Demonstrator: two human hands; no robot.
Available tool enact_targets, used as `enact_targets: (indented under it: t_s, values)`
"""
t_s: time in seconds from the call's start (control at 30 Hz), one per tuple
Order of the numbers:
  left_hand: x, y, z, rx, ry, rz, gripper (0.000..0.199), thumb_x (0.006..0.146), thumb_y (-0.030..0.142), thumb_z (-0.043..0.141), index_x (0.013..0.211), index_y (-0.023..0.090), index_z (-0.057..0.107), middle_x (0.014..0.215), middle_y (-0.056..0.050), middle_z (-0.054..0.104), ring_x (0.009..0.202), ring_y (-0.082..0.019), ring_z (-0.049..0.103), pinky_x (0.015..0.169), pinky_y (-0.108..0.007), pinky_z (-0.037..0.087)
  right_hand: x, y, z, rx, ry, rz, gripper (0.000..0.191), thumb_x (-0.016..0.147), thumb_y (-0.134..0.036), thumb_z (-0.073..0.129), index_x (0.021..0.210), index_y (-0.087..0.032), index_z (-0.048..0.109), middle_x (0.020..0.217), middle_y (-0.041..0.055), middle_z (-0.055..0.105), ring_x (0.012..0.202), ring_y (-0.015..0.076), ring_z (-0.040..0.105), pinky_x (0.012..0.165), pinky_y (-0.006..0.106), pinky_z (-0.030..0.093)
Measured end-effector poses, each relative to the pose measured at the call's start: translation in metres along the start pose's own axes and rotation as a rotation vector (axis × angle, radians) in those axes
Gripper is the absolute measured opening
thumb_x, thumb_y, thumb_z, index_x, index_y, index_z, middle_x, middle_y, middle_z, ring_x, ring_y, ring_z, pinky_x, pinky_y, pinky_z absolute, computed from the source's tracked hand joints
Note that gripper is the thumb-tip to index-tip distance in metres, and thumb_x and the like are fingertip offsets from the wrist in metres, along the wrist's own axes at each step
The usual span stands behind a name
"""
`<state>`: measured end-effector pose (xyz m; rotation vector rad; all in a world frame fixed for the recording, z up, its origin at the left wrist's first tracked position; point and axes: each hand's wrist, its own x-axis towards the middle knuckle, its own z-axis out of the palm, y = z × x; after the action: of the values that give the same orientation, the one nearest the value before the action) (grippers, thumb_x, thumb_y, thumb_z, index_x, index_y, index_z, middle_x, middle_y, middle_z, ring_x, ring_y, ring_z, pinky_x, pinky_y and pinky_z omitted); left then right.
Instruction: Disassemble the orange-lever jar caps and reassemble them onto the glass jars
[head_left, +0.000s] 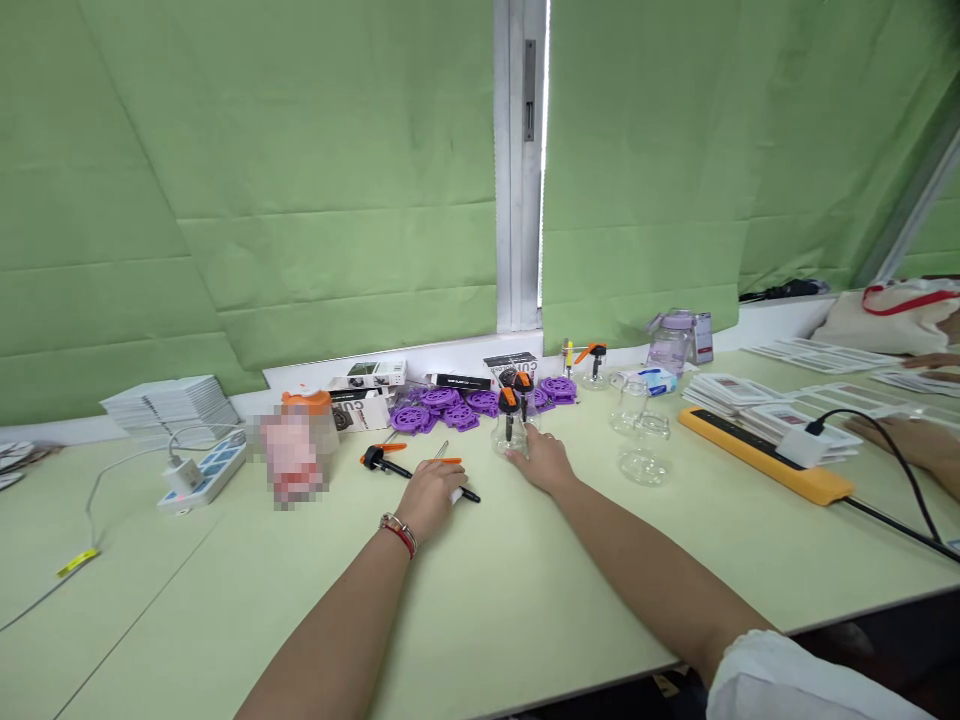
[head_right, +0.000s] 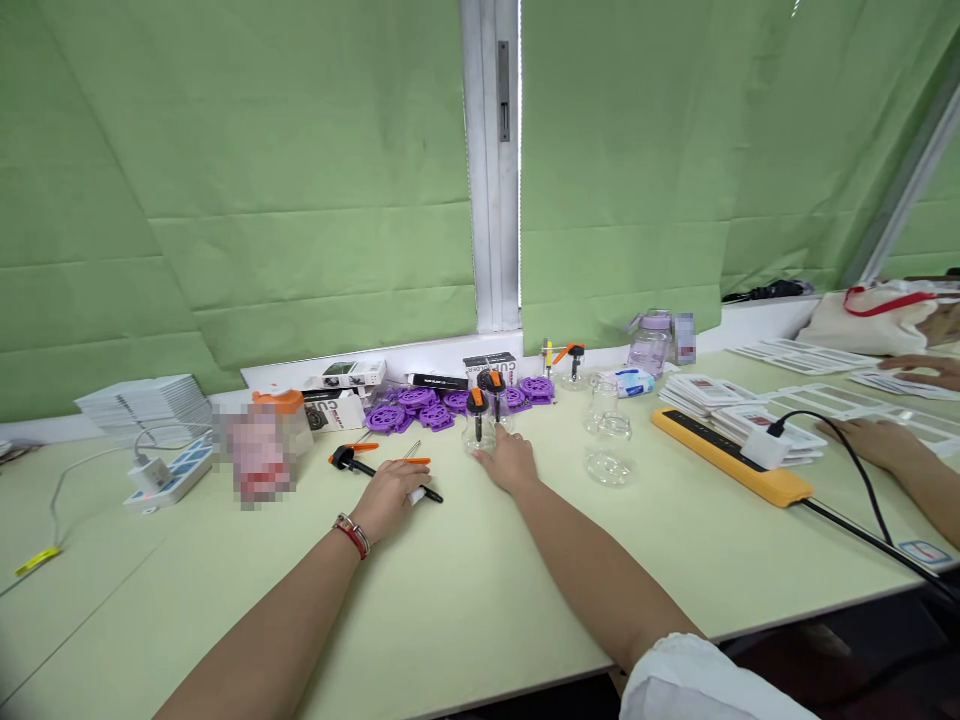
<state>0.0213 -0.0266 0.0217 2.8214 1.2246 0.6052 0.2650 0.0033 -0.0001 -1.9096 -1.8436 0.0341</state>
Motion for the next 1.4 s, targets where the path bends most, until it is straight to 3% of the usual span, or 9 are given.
enact_targets:
  t_s: [0.17,0.3,0.57,0.7,0.83,0.97,1.1,1.2,1.4]
  values:
    - [0.0,-0.001,-0.003,0.076,0.117,-0.072,0.034,0.077,0.014,0.053,0.108,0.023,0.064,0.128,-0.008,0.055,0.116,-0.027,0.047,0.099,-0.046,0.033,-0.002,-0.004,-0.003,0.007,0.024,0.043,0.046,0.083,-0.051,0.05,0.11,-0.014,0.053,0.098,0.0133,0.065,0.094,0.0261,0.058,0.078,0.032,0.038]
    - [-0.002,-0.008,-0.002,0.098,0.112,-0.229,0.039,0.08,0.027,0.053,0.118,0.018,0.058,0.136,-0.014,0.047,0.124,-0.029,0.041,0.103,-0.047,0.029,-0.002,-0.004,-0.001,-0.038,-0.025,-0.091,0.029,0.089,-0.038,0.043,0.094,-0.016,0.061,0.096,0.0113,0.065,0.092,0.0237,0.058,0.079,0.032,0.037]
    - [-0.007,-0.02,-0.002,-0.028,-0.013,-0.301,0.052,0.082,0.044,0.048,0.128,0.02,0.05,0.131,-0.012,0.049,0.119,-0.028,0.048,0.098,-0.042,0.037,-0.004,-0.003,0.0,-0.066,-0.076,-0.187,0.048,0.087,-0.03,0.045,0.133,-0.016,0.046,0.118,0.0161,0.058,0.109,0.0295,0.05,0.092,0.04,0.033]
    - [-0.009,-0.018,-0.006,-0.054,-0.016,-0.282,0.062,0.074,0.047,0.058,0.129,0.02,0.05,0.131,-0.012,0.049,0.115,-0.029,0.05,0.098,-0.041,0.038,-0.007,-0.001,-0.02,-0.082,0.12,-0.197,0.05,0.082,-0.023,0.049,0.131,-0.014,0.046,0.13,0.0176,0.049,0.122,0.0321,0.037,0.103,0.046,0.021]
    - [-0.008,-0.017,-0.006,-0.065,-0.008,-0.285,0.054,0.074,0.039,0.059,0.125,0.021,0.053,0.128,-0.01,0.05,0.112,-0.027,0.053,0.096,-0.037,0.04,-0.009,0.011,-0.055,-0.176,0.434,-0.012,0.051,0.082,-0.02,0.045,0.132,-0.014,0.044,0.146,0.016,0.03,0.134,0.0347,0.017,0.105,0.055,0.008]
    - [-0.007,-0.017,-0.003,-0.036,0.001,-0.362,0.047,0.077,0.035,0.055,0.121,0.02,0.054,0.125,-0.011,0.051,0.103,-0.024,0.057,0.087,-0.033,0.045,-0.008,0.036,-0.083,-0.321,0.571,0.183,0.048,0.08,-0.017,0.045,0.127,-0.012,0.048,0.147,0.0175,0.024,0.136,0.0383,0.008,0.102,0.061,0.006]
    - [-0.006,-0.017,-0.002,-0.008,0.006,-0.414,0.044,0.079,0.036,0.052,0.12,0.019,0.054,0.123,-0.011,0.051,0.097,-0.024,0.059,0.079,-0.033,0.047,-0.004,0.06,-0.093,-0.35,0.476,0.398,0.039,0.076,-0.015,0.046,0.112,-0.009,0.059,0.137,0.0235,0.035,0.127,0.0447,0.024,0.092,0.066,0.02]
    - [-0.006,-0.018,-0.002,-0.019,0.018,-0.429,0.045,0.079,0.038,0.052,0.12,0.018,0.054,0.123,-0.012,0.051,0.097,-0.024,0.059,0.079,-0.033,0.048,-0.001,0.067,-0.092,-0.312,0.339,0.443,0.037,0.074,-0.011,0.045,0.107,-0.01,0.061,0.124,0.0239,0.046,0.113,0.0407,0.042,0.083,0.06,0.034]
    - [-0.007,-0.021,0.002,-0.126,0.017,-0.394,0.056,0.075,0.036,0.057,0.126,0.017,0.05,0.132,-0.012,0.045,0.107,-0.026,0.056,0.091,-0.036,0.045,0.001,0.043,-0.074,-0.174,0.285,0.152,0.047,0.077,-0.013,0.045,0.124,-0.012,0.05,0.137,0.0201,0.036,0.117,0.0356,0.042,0.09,0.049,0.038]
